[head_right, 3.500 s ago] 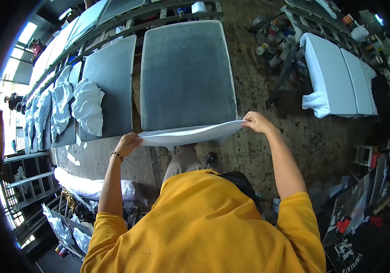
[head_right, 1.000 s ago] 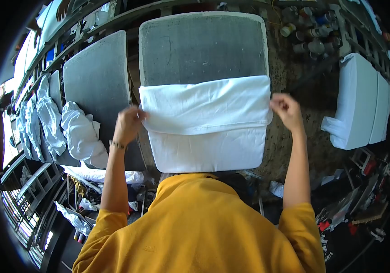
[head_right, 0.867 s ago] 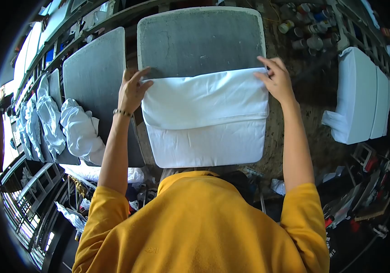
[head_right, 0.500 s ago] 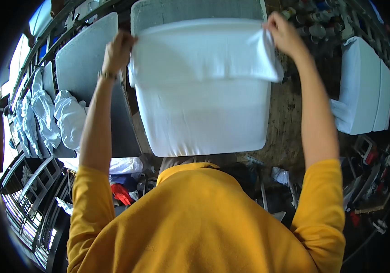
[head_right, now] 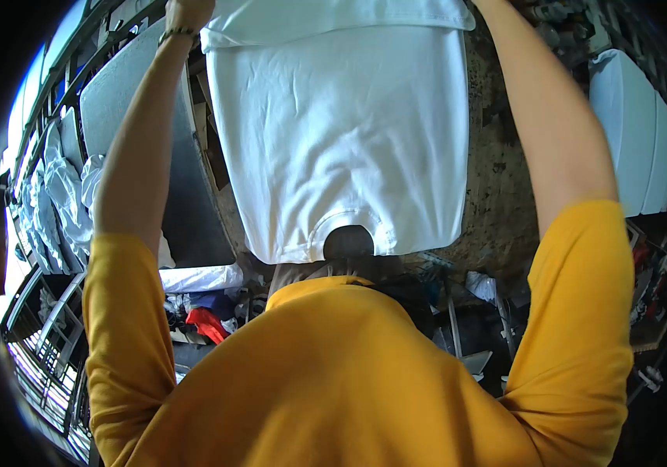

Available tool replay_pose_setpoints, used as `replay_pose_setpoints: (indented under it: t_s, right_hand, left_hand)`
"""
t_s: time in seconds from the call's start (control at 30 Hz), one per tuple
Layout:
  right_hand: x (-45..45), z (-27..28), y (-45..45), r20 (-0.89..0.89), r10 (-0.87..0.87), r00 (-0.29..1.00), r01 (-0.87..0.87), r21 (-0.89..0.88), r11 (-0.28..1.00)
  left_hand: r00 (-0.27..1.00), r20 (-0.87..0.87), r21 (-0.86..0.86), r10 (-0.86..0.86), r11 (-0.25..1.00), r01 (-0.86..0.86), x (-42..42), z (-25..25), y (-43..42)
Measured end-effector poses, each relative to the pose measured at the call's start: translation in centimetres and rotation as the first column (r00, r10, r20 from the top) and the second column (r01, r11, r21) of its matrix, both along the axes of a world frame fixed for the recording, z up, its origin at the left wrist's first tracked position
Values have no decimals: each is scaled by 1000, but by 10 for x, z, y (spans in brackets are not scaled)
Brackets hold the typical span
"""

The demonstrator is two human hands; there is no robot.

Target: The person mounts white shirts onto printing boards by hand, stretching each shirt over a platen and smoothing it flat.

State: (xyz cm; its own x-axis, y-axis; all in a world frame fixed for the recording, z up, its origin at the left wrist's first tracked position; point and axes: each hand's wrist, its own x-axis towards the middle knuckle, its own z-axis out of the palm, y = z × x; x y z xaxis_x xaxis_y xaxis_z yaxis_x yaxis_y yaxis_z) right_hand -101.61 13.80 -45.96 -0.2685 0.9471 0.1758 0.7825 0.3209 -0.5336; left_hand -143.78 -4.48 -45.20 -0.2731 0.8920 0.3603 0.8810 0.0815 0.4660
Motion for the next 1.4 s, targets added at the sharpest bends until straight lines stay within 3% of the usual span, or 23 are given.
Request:
replay_pose_setpoints:
  t_s: [0.03,0.07,0.1,0.13,0.17,0.2,0.23,0.27,0.3,0.33,0.37,0.4,0.43,0.5,0.53,0.6,0.67,0.77,0.87,1.0,1.17,1.27,1.4]
  right_hand:
    - [4,16,-21,-112,-4,994,-3,-66,998]
    - [14,13,-40,-222,44,974,-20,109,994]
    - [25,21,-71,-333,-9,943,-1,-30,1000]
    - [41,35,-116,-433,-78,898,2,-174,985]
    - [58,51,-166,-516,-160,842,-14,-317,948]
    - [78,66,-217,-475,-289,831,28,-484,875]
    - [106,68,-268,-455,-370,810,30,-598,801]
    - [128,67,-320,-482,-475,736,46,-664,747]
    - [151,62,-371,-392,-699,598,156,-798,582]
    - [173,53,-420,-392,-819,418,151,-860,488]
    - [189,44,-461,-248,-954,167,138,-952,272]
    - [203,29,-497,-197,-968,158,51,-977,207]
    - [217,14,-533,-142,-977,157,-35,-990,138]
    - [206,11,-559,-244,-930,276,-267,-948,170]
    - [195,14,-559,-326,-920,215,-408,-886,219]
    - [184,-1,-561,-393,-915,95,-466,-829,308]
    - [179,-9,-557,-380,-924,33,-470,-822,321]
    - [182,-21,-555,-454,-889,49,-498,-783,373]
    - [193,-35,-562,-498,-867,26,-568,-721,397]
    - [192,-35,-566,-506,-860,64,-516,-755,405]
    - [187,-32,-568,-525,-847,87,-357,-810,466]
    - [184,-28,-572,-543,-834,97,-230,-828,512]
    - [168,-16,-578,-634,-759,146,-1,-767,641]
  left_hand:
    - [1000,-4,80,3,997,-3,3,3,-15]
    - [995,-102,88,24,996,-15,0,0,-40]
    - [979,-199,96,47,995,-29,0,-1,-72]
    - [987,-69,-258,145,953,-158,19,21,-116]
    - [914,298,-522,275,849,-85,36,39,-165]
    - [842,512,-472,173,875,107,38,28,-224]
    - [823,502,-659,267,734,164,59,44,-272]
    - [696,629,-696,348,651,303,79,63,-321]
    - [631,639,-758,439,497,423,90,70,-366]
    - [538,527,-841,658,312,442,109,69,-405]
    - [435,495,-841,752,289,457,122,66,-443]
    - [325,452,-837,830,269,477,134,56,-472]
    - [83,543,-764,836,451,461,145,38,-492]
    - [-389,654,-577,649,761,298,171,8,-520]
    - [-434,693,-512,575,817,264,176,-5,-529]
    - [-517,749,-373,413,909,186,184,-24,-531]
    - [-537,789,-304,300,949,83,191,-35,-531]
    - [-549,823,-211,144,976,-60,192,-53,-538]
    - [-513,848,-266,133,944,-195,197,-65,-541]
    - [-486,868,-258,101,928,-268,206,-53,-532]
    - [-159,950,-311,268,790,-529,222,-33,-524]
    - [75,969,-169,237,850,-498,225,-22,-522]
    - [162,928,-238,337,867,-437,223,-14,-522]
